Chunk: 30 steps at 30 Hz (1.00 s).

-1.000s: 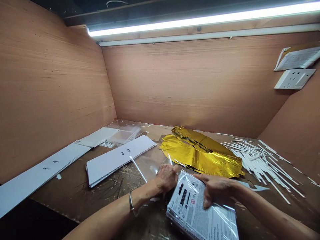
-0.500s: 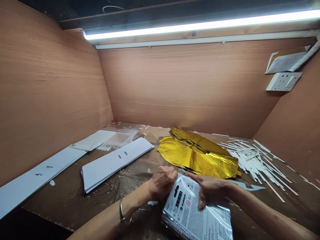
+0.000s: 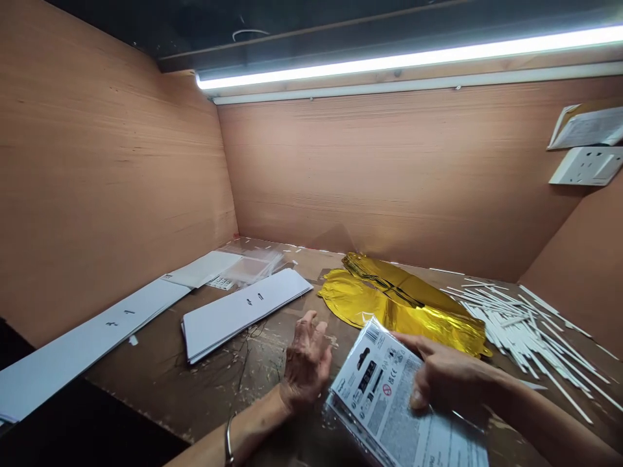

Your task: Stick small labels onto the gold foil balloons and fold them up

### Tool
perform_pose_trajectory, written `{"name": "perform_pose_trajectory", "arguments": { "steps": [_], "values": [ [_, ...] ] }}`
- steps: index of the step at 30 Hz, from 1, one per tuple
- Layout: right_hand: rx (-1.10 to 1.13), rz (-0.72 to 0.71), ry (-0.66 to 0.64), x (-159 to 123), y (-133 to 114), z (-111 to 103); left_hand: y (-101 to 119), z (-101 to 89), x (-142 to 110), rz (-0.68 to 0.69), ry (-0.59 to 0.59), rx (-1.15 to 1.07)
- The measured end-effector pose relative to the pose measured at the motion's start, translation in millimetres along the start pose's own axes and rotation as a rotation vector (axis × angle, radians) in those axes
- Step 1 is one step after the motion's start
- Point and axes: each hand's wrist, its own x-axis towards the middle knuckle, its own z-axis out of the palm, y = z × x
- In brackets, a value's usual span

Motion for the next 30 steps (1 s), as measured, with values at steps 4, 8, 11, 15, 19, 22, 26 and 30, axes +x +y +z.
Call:
{"name": "perform_pose_trajectory", "arguments": {
  "steps": [4,8,11,15,19,22,26,30],
  "values": [
    [0.016,-0.017,0.010,1,0,5,2,8.7,-2,-0.360,0.148,-0.231],
    [0.030,-0.017,0.066,1,5,8,7,10.4,3,-0.719,0.181,-0.615],
    [0.055,-0.029,0.080,-2,6,12,10,9.9,4,-0.903,0.102,-0.998],
    [0.100,-0.068,0.043,-7,2,21,11,9.3,-1,-0.949,0.154,-1.200],
    [0.193,-0.217,0.049,-3,8,28,13,4.3,-7,-0.870,0.219,-1.141],
    [0.259,-0.335,0.123,10,21,34,19,-2.3,-7,-0.872,0.264,-1.158],
    [0.296,-0.437,0.256,24,34,41,26,-8.6,-1,-0.932,0.368,-1.240],
    [0.177,-0.468,0.334,26,34,34,29,-15.0,8,-0.972,0.427,-1.298]
  ]
}}
